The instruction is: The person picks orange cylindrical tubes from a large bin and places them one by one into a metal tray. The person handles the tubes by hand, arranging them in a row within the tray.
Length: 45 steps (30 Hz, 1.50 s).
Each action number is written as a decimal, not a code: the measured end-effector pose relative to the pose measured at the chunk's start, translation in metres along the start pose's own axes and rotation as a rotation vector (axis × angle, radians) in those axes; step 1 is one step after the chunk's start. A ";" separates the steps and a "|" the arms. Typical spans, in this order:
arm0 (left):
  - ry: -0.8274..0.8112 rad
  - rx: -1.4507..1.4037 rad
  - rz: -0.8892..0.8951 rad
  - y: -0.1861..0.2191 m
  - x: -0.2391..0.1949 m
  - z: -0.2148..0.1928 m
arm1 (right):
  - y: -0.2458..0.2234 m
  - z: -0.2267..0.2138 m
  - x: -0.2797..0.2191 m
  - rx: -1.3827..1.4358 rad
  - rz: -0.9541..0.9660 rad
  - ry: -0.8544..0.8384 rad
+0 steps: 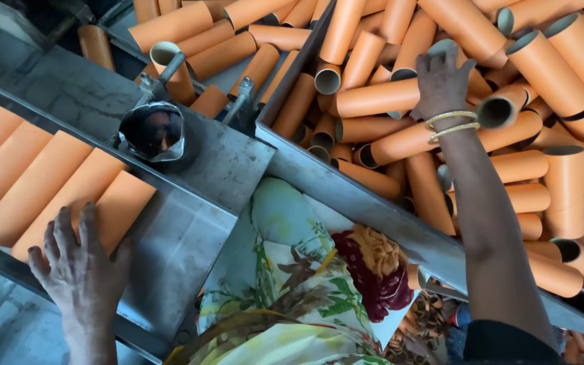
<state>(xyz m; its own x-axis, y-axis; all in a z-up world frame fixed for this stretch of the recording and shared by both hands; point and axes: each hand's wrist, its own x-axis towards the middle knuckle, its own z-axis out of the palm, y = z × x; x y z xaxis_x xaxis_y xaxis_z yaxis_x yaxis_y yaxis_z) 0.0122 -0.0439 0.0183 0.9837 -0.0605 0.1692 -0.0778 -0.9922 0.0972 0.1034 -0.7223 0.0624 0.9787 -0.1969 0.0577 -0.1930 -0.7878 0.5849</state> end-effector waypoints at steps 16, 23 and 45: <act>0.230 -0.396 0.370 0.087 -0.026 -0.097 | 0.013 -0.179 -0.142 0.335 -0.082 0.554; 0.381 -0.261 0.800 0.166 -0.055 -0.129 | -0.087 -0.261 -0.214 0.571 -0.576 0.555; 0.123 -0.452 0.531 0.101 -0.029 -0.085 | -0.139 -0.228 -0.240 1.433 -0.695 0.504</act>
<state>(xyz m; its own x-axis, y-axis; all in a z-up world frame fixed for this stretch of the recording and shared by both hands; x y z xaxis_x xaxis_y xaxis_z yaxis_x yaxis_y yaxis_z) -0.0380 -0.1332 0.1065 0.7706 -0.4846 0.4140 -0.6281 -0.6877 0.3642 -0.0886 -0.4328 0.1515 0.7676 0.3666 0.5257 0.6338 -0.5555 -0.5382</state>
